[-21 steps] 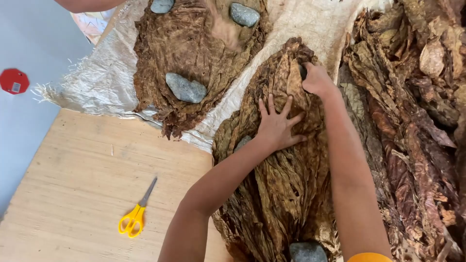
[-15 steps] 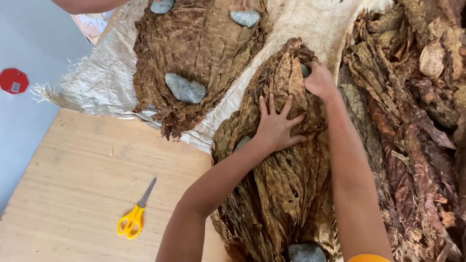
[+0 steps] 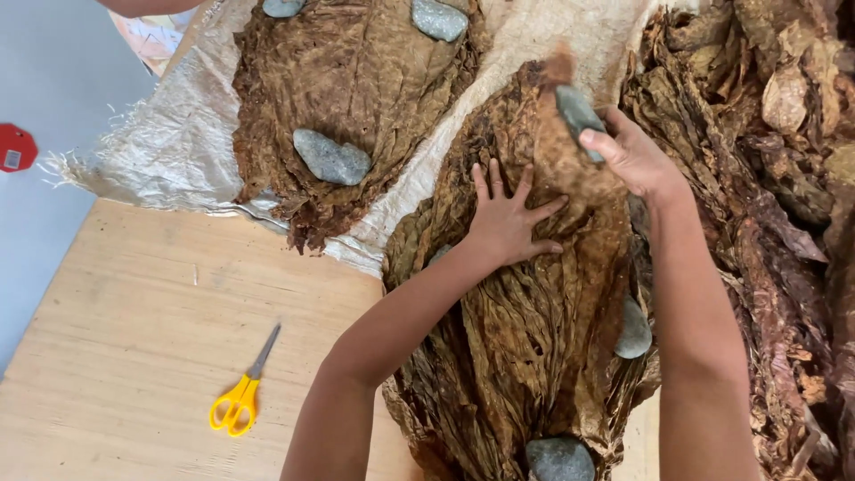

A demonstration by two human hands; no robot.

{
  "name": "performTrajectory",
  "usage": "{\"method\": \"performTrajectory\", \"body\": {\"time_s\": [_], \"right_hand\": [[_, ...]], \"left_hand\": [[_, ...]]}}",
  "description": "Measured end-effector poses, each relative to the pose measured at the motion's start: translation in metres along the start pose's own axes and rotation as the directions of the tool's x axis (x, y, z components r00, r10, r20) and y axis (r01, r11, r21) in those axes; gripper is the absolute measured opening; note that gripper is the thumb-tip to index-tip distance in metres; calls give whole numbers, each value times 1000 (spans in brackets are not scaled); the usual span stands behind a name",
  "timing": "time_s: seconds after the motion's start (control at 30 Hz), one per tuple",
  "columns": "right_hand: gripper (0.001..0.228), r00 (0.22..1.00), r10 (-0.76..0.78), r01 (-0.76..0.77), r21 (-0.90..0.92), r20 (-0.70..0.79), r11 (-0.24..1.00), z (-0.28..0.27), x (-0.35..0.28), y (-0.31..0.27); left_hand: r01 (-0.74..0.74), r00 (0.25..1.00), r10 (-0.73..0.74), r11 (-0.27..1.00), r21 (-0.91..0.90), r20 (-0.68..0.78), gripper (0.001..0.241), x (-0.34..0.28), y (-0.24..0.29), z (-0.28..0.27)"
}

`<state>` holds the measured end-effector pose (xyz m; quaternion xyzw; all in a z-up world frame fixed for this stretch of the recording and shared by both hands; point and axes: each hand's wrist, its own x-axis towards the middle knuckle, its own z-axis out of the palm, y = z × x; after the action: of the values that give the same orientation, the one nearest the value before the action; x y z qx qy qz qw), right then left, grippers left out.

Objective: Flattening large dried leaves on a table and removing the central stems by hand while using stones as weights.

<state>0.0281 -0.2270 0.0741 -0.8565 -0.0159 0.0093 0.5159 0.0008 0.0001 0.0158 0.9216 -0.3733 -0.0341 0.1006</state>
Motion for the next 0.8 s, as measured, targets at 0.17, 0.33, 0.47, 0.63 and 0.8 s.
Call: {"method": "performTrajectory", "body": {"time_s": [0.17,0.33,0.47,0.63,0.8], "right_hand": [[76,997,44,-54,-166,-68,985,9,-5,-13],[78,968,141,-216,-408,-208,887,11,17,19],[82,960,136,-261,-599,-245,757,13,48,63],[85,968,30,-224,-813,-247,538,27,51,71],[86,933,-237,-70,-780,-273,622,50,23,25]], "left_hand": [[55,995,-54,998,-7,88,85,6,2,-4],[176,940,-208,975,139,271,82,3,25,-29],[218,889,-284,952,215,360,81,4,31,-28],[222,892,-300,942,250,337,85,4,31,-24],[238,905,-308,939,250,294,92,7,29,-14]]}}
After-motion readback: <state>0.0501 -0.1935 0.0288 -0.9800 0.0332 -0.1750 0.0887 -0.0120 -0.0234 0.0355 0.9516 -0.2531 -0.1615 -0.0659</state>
